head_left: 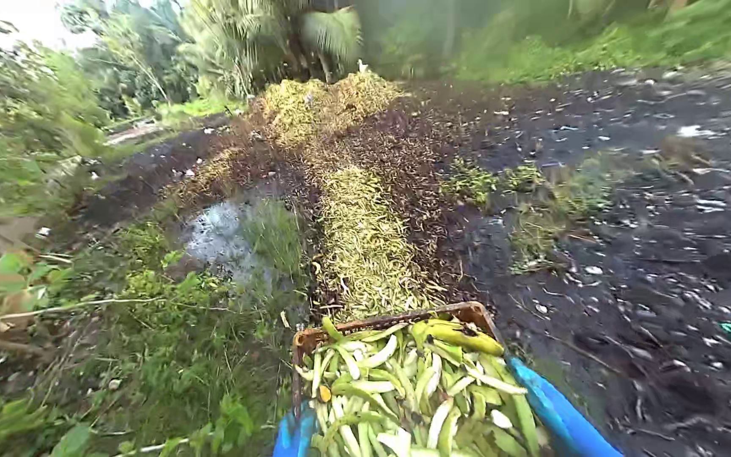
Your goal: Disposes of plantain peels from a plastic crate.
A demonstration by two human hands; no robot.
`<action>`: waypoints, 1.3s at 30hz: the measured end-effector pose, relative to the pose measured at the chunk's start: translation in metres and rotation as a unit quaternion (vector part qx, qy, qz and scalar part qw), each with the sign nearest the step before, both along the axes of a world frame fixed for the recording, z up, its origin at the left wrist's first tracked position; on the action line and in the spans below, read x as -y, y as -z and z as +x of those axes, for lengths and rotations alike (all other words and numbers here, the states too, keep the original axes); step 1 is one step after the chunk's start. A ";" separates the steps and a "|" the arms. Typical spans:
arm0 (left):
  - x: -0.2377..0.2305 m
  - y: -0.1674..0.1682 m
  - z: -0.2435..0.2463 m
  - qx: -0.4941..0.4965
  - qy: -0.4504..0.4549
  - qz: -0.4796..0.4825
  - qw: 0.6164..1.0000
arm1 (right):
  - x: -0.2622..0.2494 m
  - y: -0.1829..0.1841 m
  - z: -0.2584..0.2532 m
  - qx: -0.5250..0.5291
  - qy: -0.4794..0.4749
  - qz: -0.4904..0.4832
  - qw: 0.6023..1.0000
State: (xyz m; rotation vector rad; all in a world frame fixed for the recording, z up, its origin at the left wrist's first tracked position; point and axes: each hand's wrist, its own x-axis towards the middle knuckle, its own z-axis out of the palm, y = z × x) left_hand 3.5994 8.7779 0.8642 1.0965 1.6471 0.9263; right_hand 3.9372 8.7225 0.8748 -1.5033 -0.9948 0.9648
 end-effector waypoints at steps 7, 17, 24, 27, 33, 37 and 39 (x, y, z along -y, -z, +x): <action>-0.148 0.010 0.001 0.039 -0.081 0.046 0.995 | -0.227 0.089 0.097 0.074 -0.033 -0.015 0.997; -0.493 0.014 0.024 0.040 -0.056 -0.002 0.998 | -0.533 0.086 0.106 0.081 -0.013 -0.043 0.996; -0.709 -0.076 0.094 -0.015 0.024 -0.043 0.999 | -0.689 -0.069 0.056 -0.013 0.194 -0.292 0.936; -0.782 -0.125 0.150 -0.065 0.042 -0.084 0.993 | -0.724 0.010 0.124 0.039 0.113 -0.101 0.988; -0.972 -0.048 0.180 0.007 0.084 -0.035 0.996 | -0.912 0.055 0.200 0.031 0.167 -0.095 0.981; -1.081 -0.008 0.185 0.030 0.038 0.005 0.999 | -1.049 0.036 0.241 0.062 0.101 -0.092 0.989; -1.112 -0.010 0.191 0.050 0.017 0.019 0.998 | -1.104 0.006 0.252 0.072 0.067 -0.126 0.987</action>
